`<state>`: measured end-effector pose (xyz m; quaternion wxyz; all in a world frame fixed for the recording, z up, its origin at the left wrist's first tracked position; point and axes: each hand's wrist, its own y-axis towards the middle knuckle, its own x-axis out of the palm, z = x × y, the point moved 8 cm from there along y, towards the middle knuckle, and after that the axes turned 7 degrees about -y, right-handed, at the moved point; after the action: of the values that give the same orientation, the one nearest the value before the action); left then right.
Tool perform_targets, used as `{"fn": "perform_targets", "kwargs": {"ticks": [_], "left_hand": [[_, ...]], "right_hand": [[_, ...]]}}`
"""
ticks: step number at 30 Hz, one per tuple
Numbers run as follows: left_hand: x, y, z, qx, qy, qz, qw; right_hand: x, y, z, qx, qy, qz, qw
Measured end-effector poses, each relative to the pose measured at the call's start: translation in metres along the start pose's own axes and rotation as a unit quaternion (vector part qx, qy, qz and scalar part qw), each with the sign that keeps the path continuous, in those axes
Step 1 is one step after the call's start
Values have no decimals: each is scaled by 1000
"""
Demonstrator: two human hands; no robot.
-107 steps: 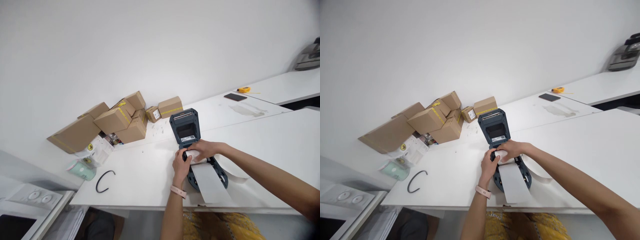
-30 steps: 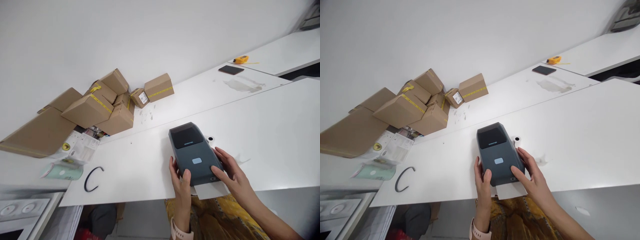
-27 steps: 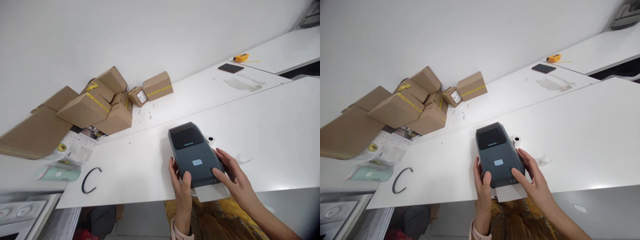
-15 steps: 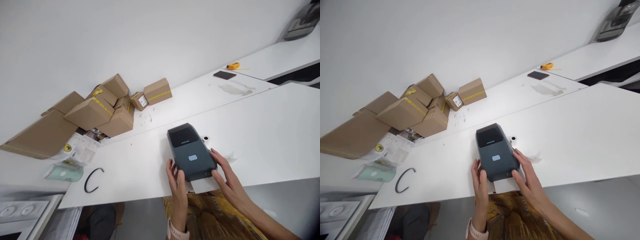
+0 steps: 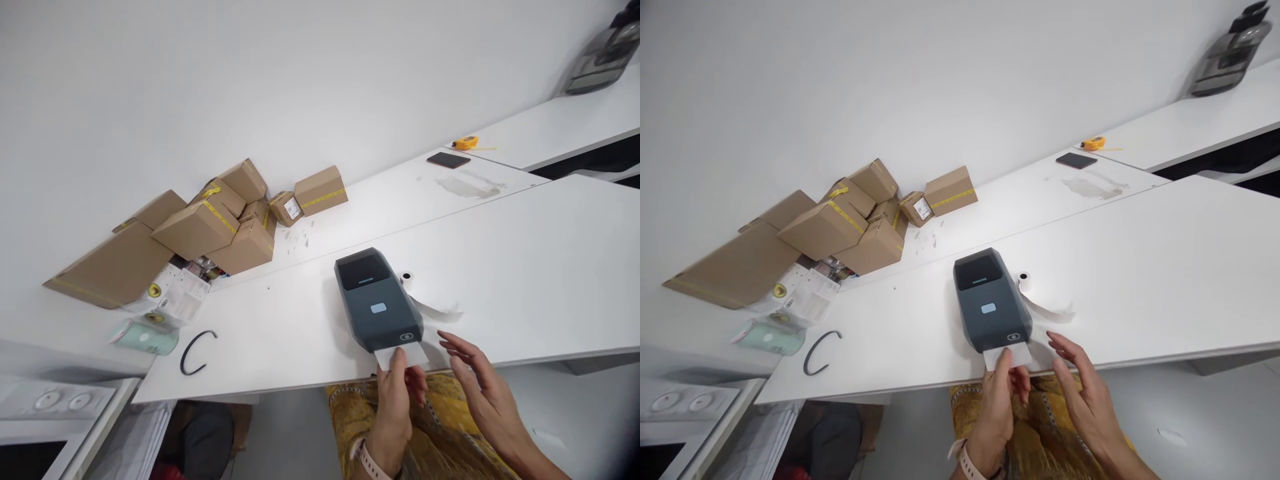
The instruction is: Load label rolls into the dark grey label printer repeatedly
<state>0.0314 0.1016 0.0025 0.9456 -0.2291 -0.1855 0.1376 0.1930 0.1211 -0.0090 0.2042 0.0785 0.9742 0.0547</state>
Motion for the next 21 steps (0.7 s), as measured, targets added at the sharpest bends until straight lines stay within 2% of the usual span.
{"fn": "perform_targets", "kwargs": {"ticks": [5,8,11,15,18,21], "left_hand": [[1,4,-3,22,39,-22,999],[0,2,-6,29,37,-37,998],[-4,-6,-11,31,27,-34,999],[-17,-21,-27,1,64,-34,997],[-40,-28,-19,50,70,26,996],[-61,-33,5,120,47,96,987]], "right_hand": [[-3,-8,12,6,-15,-11,1000],[-3,-3,4,-23,-21,-9,999],[-5,13,-38,-150,-28,22,988],[7,35,-106,-345,-87,26,934],[28,46,-129,-414,-182,22,892],[43,47,-134,-442,-258,42,858]]}}
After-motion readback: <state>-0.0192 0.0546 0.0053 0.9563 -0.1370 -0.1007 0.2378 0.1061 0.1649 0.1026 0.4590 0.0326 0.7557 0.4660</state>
